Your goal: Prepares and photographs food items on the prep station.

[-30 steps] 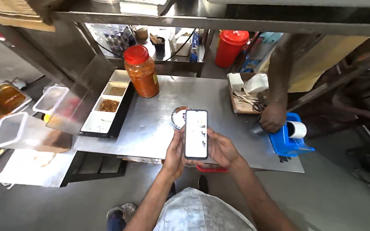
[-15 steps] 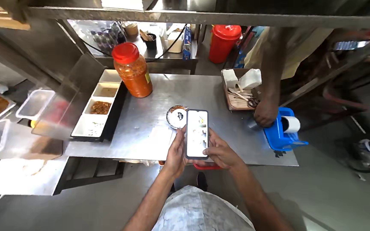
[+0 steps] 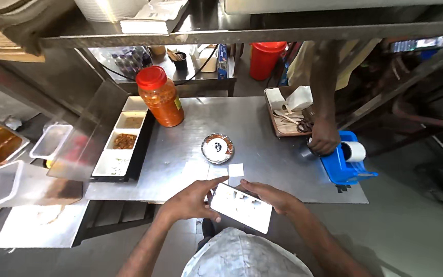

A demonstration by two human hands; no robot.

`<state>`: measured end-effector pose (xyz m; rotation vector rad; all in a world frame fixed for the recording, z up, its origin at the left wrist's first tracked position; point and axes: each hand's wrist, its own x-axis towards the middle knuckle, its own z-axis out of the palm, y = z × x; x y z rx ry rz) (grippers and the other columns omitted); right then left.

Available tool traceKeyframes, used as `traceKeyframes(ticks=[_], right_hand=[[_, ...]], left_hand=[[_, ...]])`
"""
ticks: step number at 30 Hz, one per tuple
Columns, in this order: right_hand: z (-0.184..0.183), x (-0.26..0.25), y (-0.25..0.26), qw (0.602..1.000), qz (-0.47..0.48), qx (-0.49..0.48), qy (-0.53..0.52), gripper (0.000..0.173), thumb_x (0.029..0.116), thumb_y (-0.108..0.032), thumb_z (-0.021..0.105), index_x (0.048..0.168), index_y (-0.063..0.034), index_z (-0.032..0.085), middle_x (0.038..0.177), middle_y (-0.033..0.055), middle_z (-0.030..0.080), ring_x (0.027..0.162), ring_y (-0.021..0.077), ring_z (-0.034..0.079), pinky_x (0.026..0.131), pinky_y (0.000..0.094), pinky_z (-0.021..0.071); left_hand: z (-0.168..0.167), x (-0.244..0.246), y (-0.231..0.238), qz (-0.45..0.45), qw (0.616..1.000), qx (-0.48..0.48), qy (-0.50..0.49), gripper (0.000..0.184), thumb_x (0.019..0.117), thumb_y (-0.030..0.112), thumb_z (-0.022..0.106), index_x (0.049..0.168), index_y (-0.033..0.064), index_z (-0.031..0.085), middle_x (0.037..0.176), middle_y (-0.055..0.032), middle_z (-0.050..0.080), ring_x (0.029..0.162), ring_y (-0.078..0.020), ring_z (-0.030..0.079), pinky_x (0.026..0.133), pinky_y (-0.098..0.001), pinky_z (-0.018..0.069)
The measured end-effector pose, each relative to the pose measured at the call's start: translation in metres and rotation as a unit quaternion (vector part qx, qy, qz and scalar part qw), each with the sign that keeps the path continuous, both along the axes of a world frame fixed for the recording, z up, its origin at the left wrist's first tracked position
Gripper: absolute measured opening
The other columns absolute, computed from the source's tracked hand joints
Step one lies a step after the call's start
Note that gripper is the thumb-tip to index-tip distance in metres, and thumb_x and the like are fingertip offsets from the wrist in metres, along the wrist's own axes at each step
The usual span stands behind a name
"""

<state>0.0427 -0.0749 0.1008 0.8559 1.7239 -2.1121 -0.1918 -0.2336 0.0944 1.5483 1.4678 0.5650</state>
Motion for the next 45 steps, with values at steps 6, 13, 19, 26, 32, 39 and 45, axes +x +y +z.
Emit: traceKeyframes(ticks=[6,13,19,26,32,39,45], right_hand=[[0.002,-0.008,0.007,0.999,0.023,-0.029,0.009,0.061,0.1069,-0.059,0.027,0.131,-0.0167,0.064,0.108,0.0025,0.070,0.098,0.0113,0.068,0.086,0.0335,0.0567],[0.016,-0.007,0.018,0.997,-0.014,-0.044,0.057,0.061,0.1070,-0.059,0.028,0.124,-0.0161,0.068,0.096,0.0060,0.073,0.084,0.0131,0.071,0.076,0.0319,0.0602],[0.013,0.007,0.014,0.984,-0.148,-0.016,0.094,0.046,0.1080,-0.045,0.039,0.124,-0.0128,0.068,0.108,0.0120,0.072,0.093,0.0193,0.070,0.081,0.0352,0.0596],[0.078,0.015,0.000,0.934,-0.235,0.185,0.197,0.031,0.1030,-0.035,0.055,0.124,-0.0161,0.066,0.098,0.0094,0.072,0.080,0.0186,0.070,0.069,0.0325,0.0601],[0.148,0.026,-0.007,0.861,-0.217,0.325,0.326,0.041,0.1010,-0.043,0.058,0.132,-0.0167,0.065,0.096,0.0054,0.070,0.070,0.0138,0.066,0.052,0.0232,0.0543],[0.173,0.037,-0.015,0.822,-0.228,0.351,0.387,0.048,0.0983,-0.047,0.064,0.134,-0.0142,0.065,0.104,0.0049,0.072,0.081,0.0135,0.069,0.065,0.0234,0.0597],[0.174,0.043,-0.017,0.811,-0.238,0.354,0.401,0.045,0.0956,-0.040,0.068,0.132,-0.0128,0.067,0.102,0.0040,0.073,0.082,0.0122,0.071,0.068,0.0225,0.0613]], left_hand=[[0.002,-0.002,-0.020,0.045,0.999,0.023,-0.003,0.086,0.0765,0.040,0.090,0.150,0.0195,0.050,0.086,-0.0019,0.067,0.068,-0.0092,0.062,0.065,-0.0286,0.0561],[0.012,-0.005,-0.022,0.098,0.992,0.069,-0.026,0.087,0.0749,0.038,0.092,0.150,0.0204,0.052,0.083,0.0028,0.067,0.067,-0.0067,0.063,0.064,-0.0255,0.0568],[0.015,-0.008,-0.020,0.132,0.984,0.118,-0.035,0.086,0.0746,0.035,0.092,0.149,0.0196,0.052,0.078,0.0039,0.067,0.064,-0.0072,0.063,0.061,-0.0258,0.0574],[0.065,-0.003,-0.021,0.198,0.953,0.224,-0.050,0.084,0.0727,0.029,0.093,0.147,0.0190,0.055,0.078,0.0043,0.067,0.062,-0.0081,0.063,0.056,-0.0244,0.0572],[0.151,0.002,-0.031,0.190,0.925,0.329,-0.014,0.088,0.0717,0.031,0.091,0.149,0.0163,0.052,0.079,0.0047,0.068,0.060,-0.0076,0.063,0.051,-0.0235,0.0571],[0.177,0.019,-0.044,0.198,0.918,0.344,-0.020,0.089,0.0726,0.033,0.092,0.151,0.0203,0.051,0.079,0.0044,0.069,0.060,-0.0083,0.063,0.052,-0.0228,0.0568],[0.175,0.034,-0.052,0.219,0.919,0.325,-0.034,0.091,0.0741,0.036,0.092,0.153,0.0229,0.049,0.084,0.0019,0.071,0.063,-0.0099,0.066,0.054,-0.0240,0.0589]])
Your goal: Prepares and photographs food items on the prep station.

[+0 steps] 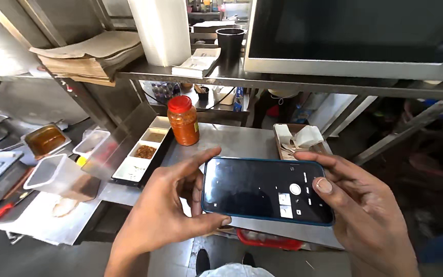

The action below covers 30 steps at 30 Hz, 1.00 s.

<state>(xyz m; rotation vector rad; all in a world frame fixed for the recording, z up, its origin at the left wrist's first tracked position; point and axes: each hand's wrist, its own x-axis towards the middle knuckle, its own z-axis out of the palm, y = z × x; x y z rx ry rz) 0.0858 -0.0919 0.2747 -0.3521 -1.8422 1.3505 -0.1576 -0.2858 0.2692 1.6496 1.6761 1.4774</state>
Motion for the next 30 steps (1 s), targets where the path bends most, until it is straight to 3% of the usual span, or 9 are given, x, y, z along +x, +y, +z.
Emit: traceKeyframes(ticks=[24,30], right_hand=[[-0.011,0.001,0.000,1.000,0.005,-0.007,0.026,0.041,0.0954,-0.030,0.069,0.131,-0.0098,0.067,0.100,0.0057,0.073,0.079,0.0131,0.072,0.065,0.0228,0.0624],[-0.011,0.001,-0.003,0.999,-0.009,0.005,0.032,0.041,0.0946,-0.030,0.069,0.131,-0.0100,0.067,0.102,0.0043,0.073,0.080,0.0124,0.072,0.066,0.0225,0.0622]], left_hand=[[-0.007,0.011,0.000,0.008,1.000,-0.009,-0.017,0.093,0.0745,0.034,0.092,0.155,0.0237,0.047,0.087,0.0005,0.072,0.065,-0.0110,0.066,0.056,-0.0243,0.0597],[-0.008,0.011,0.000,0.008,1.000,-0.002,-0.007,0.093,0.0749,0.036,0.092,0.155,0.0241,0.047,0.081,0.0028,0.069,0.063,-0.0099,0.065,0.055,-0.0237,0.0587]])
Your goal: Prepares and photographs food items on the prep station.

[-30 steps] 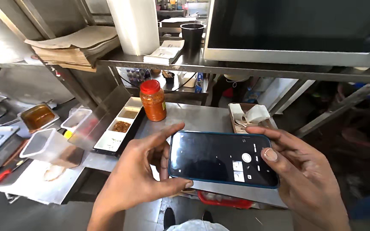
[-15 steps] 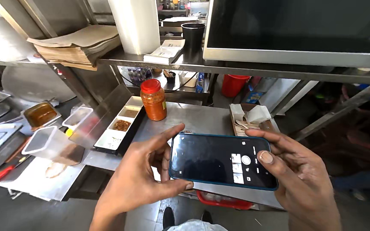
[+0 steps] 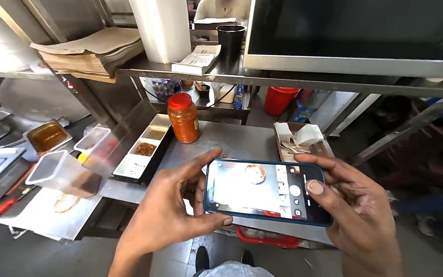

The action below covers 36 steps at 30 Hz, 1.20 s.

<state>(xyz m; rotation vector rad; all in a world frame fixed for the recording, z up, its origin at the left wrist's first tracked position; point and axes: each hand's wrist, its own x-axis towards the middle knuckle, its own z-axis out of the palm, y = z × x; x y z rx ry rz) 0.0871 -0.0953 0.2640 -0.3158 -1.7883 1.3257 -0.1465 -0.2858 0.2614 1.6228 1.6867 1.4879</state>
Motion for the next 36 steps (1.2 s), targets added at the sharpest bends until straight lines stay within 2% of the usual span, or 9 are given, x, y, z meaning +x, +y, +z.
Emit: traceKeyframes(ticks=[14,28,36], right_hand=[[-0.0057,-0.0007,-0.0047,0.998,-0.054,0.019,-0.025,0.044,0.0867,-0.023,0.075,0.129,-0.0126,0.067,0.100,0.0033,0.074,0.078,0.0132,0.072,0.063,0.0238,0.0628],[-0.0078,0.0019,-0.0026,0.999,-0.052,-0.001,-0.018,0.040,0.0917,-0.027,0.070,0.128,-0.0109,0.068,0.098,0.0052,0.073,0.077,0.0136,0.071,0.062,0.0232,0.0612],[-0.0093,-0.0016,-0.0016,0.998,-0.060,0.013,-0.022,0.042,0.0872,-0.021,0.075,0.128,-0.0111,0.068,0.098,0.0049,0.074,0.075,0.0143,0.072,0.061,0.0245,0.0624]], left_hand=[[-0.0047,-0.0010,0.0054,-0.017,1.000,-0.008,-0.008,0.094,0.0754,0.035,0.092,0.156,0.0246,0.045,0.081,0.0020,0.070,0.063,-0.0112,0.066,0.055,-0.0249,0.0598],[-0.0069,-0.0006,0.0095,-0.019,1.000,-0.009,-0.014,0.094,0.0746,0.035,0.092,0.156,0.0250,0.046,0.084,0.0005,0.071,0.063,-0.0125,0.066,0.054,-0.0257,0.0597],[-0.0085,-0.0014,0.0100,-0.014,1.000,-0.013,-0.016,0.094,0.0739,0.034,0.092,0.156,0.0252,0.046,0.086,-0.0006,0.072,0.063,-0.0134,0.067,0.054,-0.0263,0.0602]])
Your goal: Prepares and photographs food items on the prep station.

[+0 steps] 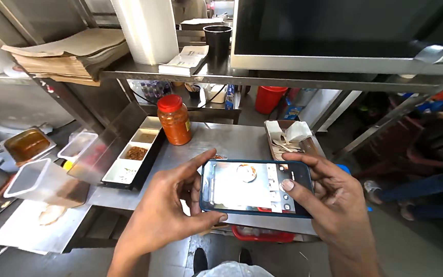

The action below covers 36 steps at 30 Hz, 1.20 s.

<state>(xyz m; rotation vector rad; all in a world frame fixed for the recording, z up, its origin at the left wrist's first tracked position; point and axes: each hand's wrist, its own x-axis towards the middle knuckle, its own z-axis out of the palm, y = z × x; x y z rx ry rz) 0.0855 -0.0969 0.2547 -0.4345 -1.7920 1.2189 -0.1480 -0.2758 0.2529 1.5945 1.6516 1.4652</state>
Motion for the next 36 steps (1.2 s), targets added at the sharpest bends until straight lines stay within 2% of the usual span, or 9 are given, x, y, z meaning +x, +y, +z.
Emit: traceKeyframes(ticks=[4,7,22,32,34,36], right_hand=[[-0.001,0.000,0.001,1.000,0.017,-0.018,0.011,0.040,0.0928,-0.029,0.070,0.128,-0.0100,0.068,0.097,0.0052,0.073,0.075,0.0130,0.071,0.062,0.0229,0.0609],[0.000,-0.001,0.002,0.999,0.027,-0.024,0.019,0.038,0.0947,-0.028,0.067,0.128,-0.0092,0.068,0.098,0.0060,0.073,0.077,0.0133,0.071,0.064,0.0237,0.0616],[-0.002,-0.004,0.000,1.000,0.009,-0.023,0.012,0.036,0.0939,-0.025,0.067,0.126,-0.0087,0.070,0.098,0.0057,0.073,0.078,0.0128,0.071,0.063,0.0226,0.0606],[-0.003,-0.007,-0.002,1.000,0.005,-0.018,0.003,0.035,0.0940,-0.026,0.068,0.125,-0.0099,0.070,0.099,0.0057,0.074,0.079,0.0138,0.071,0.065,0.0232,0.0611],[-0.005,-0.007,-0.001,0.999,0.013,-0.029,0.001,0.035,0.0950,-0.026,0.067,0.125,-0.0104,0.070,0.101,0.0066,0.074,0.081,0.0146,0.072,0.067,0.0241,0.0617],[-0.010,-0.006,0.004,0.995,0.048,-0.086,0.000,0.032,0.0959,-0.033,0.066,0.121,-0.0124,0.072,0.095,0.0067,0.072,0.080,0.0139,0.071,0.068,0.0255,0.0607]], left_hand=[[0.000,-0.001,0.000,0.001,1.000,-0.005,0.000,0.095,0.0740,0.035,0.092,0.156,0.0253,0.046,0.086,-0.0003,0.072,0.065,-0.0134,0.067,0.055,-0.0262,0.0603],[0.000,-0.001,0.001,0.000,1.000,-0.002,-0.001,0.094,0.0739,0.034,0.092,0.155,0.0257,0.046,0.086,-0.0002,0.072,0.064,-0.0133,0.067,0.055,-0.0262,0.0603],[-0.002,-0.004,-0.001,0.002,1.000,-0.005,-0.003,0.095,0.0740,0.035,0.092,0.156,0.0248,0.046,0.082,0.0009,0.070,0.062,-0.0121,0.065,0.054,-0.0254,0.0590],[-0.004,-0.006,-0.004,0.004,1.000,-0.003,-0.002,0.094,0.0740,0.036,0.092,0.155,0.0255,0.046,0.088,0.0003,0.073,0.065,-0.0122,0.067,0.057,-0.0256,0.0602],[-0.005,-0.007,-0.003,0.003,1.000,-0.005,0.002,0.092,0.0739,0.035,0.092,0.154,0.0258,0.048,0.087,0.0009,0.072,0.064,-0.0118,0.066,0.056,-0.0255,0.0597],[-0.004,-0.013,-0.001,-0.017,1.000,-0.013,0.010,0.089,0.0743,0.035,0.091,0.152,0.0262,0.050,0.086,0.0020,0.072,0.064,-0.0108,0.067,0.056,-0.0250,0.0596]])
